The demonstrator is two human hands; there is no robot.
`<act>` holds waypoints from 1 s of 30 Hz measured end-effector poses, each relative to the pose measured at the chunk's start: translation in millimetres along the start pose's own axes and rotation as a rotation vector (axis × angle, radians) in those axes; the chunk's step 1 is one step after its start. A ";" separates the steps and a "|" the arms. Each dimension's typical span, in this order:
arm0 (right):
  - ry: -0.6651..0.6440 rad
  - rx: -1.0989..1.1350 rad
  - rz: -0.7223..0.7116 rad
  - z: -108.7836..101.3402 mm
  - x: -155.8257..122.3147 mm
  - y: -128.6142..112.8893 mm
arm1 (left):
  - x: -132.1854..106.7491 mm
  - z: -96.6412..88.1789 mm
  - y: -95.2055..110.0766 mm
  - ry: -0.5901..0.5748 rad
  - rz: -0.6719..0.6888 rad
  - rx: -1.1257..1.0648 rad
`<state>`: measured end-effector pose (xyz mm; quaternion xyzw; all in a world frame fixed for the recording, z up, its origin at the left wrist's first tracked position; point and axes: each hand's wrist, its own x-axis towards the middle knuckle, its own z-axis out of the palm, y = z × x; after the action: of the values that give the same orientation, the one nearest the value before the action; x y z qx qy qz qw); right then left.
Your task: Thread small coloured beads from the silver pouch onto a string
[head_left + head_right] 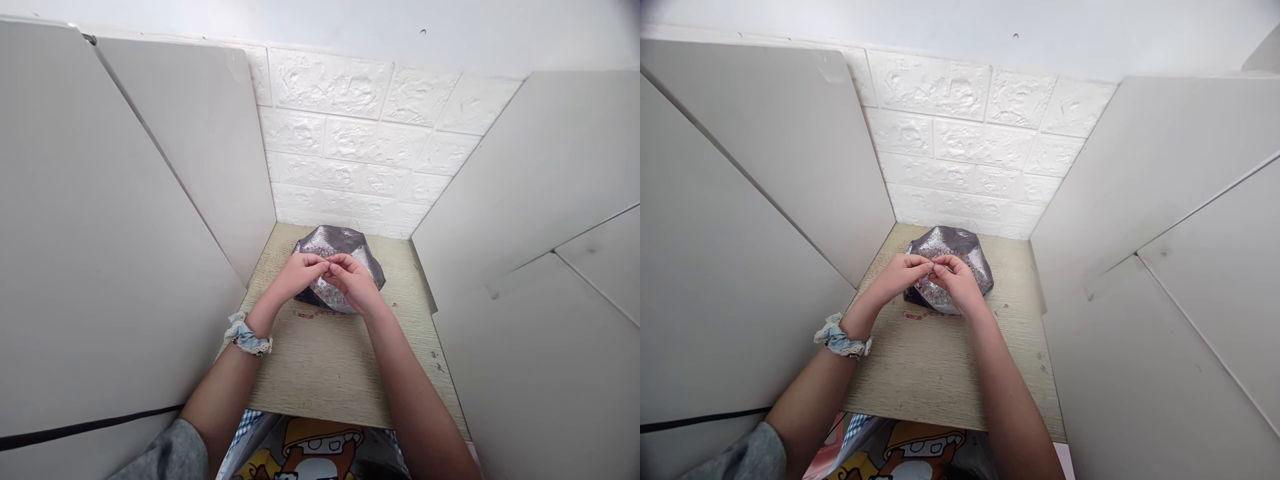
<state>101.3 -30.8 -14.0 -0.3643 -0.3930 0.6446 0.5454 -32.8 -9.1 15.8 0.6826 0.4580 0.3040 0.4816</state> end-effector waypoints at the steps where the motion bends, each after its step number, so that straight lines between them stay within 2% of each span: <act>1: -0.005 -0.009 -0.002 0.1 -0.1 0.1 | 0.4 0.1 -0.4 -0.009 -0.015 -0.015; 10: -0.042 -0.070 -0.020 -1.0 0.5 2.4 | 0.0 -1.3 0.7 -0.098 -0.089 -0.156; 19: 0.074 -0.335 -0.190 -5.4 1.8 2.8 | 0.3 -1.3 0.2 -0.088 -0.101 -0.175; 22: 0.049 -0.387 -0.235 -4.7 1.8 3.0 | -0.5 -0.5 1.8 -0.086 -0.095 -0.184; 26: -0.014 -0.434 -0.221 -2.0 1.1 1.9 | -0.6 0.6 0.8 -0.102 -0.096 -0.216; 30: -0.018 -0.423 -0.231 0.9 -0.1 -0.5 | 0.3 1.3 -2.2 -0.121 -0.096 -0.287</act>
<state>100.7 -30.9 -13.2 -0.4175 -0.5631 0.4845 0.5234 -32.3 -9.1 13.3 0.6011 0.4120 0.3015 0.6149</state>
